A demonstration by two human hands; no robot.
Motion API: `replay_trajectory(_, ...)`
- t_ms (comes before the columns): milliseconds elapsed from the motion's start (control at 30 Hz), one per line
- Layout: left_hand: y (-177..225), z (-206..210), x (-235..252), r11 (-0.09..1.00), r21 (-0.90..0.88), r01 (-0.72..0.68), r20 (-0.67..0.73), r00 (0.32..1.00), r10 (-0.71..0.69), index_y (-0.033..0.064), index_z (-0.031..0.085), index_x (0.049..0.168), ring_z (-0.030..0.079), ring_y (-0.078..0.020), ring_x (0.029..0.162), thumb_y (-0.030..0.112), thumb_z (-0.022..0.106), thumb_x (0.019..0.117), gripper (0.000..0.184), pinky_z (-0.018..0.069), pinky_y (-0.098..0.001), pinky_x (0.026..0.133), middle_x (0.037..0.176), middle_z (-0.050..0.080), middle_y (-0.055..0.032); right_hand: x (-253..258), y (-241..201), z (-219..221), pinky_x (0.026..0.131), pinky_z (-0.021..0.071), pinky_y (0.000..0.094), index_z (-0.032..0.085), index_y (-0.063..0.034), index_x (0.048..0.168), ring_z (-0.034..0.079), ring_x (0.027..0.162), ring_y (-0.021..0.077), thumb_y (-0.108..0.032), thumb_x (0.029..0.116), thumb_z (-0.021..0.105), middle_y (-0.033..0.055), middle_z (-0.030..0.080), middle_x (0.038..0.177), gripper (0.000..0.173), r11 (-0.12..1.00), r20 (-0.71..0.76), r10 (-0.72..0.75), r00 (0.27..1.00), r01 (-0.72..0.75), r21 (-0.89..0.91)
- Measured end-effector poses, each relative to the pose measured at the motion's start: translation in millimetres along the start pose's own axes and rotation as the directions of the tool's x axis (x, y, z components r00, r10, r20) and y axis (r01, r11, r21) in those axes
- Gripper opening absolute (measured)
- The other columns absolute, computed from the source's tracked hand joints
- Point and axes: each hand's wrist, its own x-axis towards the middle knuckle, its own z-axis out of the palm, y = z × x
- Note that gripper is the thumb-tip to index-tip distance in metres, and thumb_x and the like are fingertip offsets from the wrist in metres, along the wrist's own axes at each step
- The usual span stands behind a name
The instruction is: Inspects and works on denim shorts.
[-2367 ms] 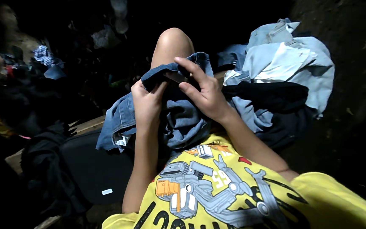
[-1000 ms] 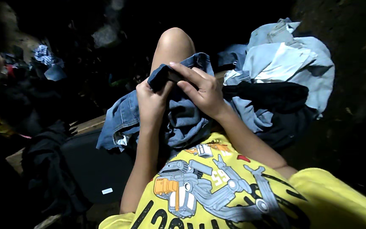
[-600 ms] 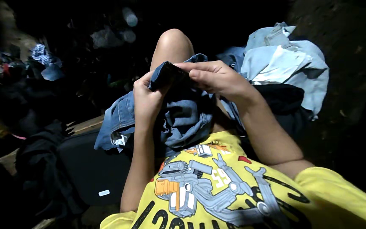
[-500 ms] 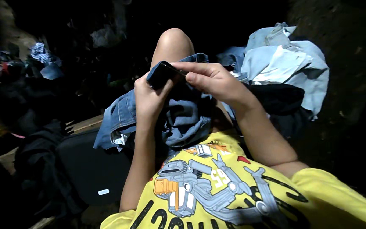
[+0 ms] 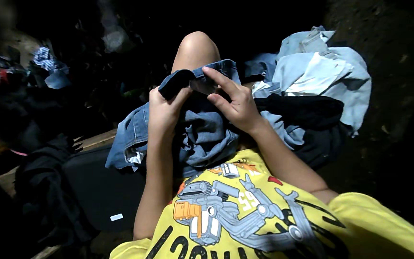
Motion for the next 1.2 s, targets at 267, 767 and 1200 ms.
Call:
replay_trajectory(267,-4.6,-1.4,1.7,0.987,0.137,-0.086,0.077,0.994,0.076,0.0075,0.069,0.095,0.065,0.0064,0.078,-0.002,0.068,0.0889,0.011,0.0564,-0.0156,0.074,0.082,0.069,0.0113,8.3,-10.5,5.1,0.059,0.0498,0.0379,0.064,-0.0114,0.14,0.061,0.068,0.0214,-0.03,0.1064,0.05,0.0114,0.066,0.086,0.041,0.999,-0.002,0.025,1.0,-0.025,-0.02)
replay_trajectory(767,6.8,10.2,-8.3,0.985,0.148,-0.094,-0.076,0.991,0.106,0.0057,0.068,0.101,0.066,0.0042,0.085,-0.001,0.066,0.093,0.011,0.0569,-0.0178,0.081,0.09,0.07,0.0088,42.8,-23.7,-36.6,0.066,0.0453,0.0088,0.058,-0.003,0.139,0.057,0.081,-0.0096,-0.017,0.109,0.043,-0.0041,0.067,0.124,0.037,0.684,0.427,0.143,0.893,-0.401,0.61)
replay_trajectory(1200,3.5,6.2,-1.4,0.948,0.158,-0.276,-0.055,0.956,0.287,0.0014,0.056,0.118,0.064,0.0034,0.089,0.008,0.059,0.1006,0.019,0.0546,-0.0174,0.082,0.099,0.067,0.0059,50.1,-11.0,-26.9,0.06,0.0379,0.0118,0.07,0.0012,0.12,0.048,0.073,-0.0013,-0.029,0.0818,0.083,0.0077,0.06,0.103,0.05,0.988,-0.083,0.034,0.996,-0.021,0.153)
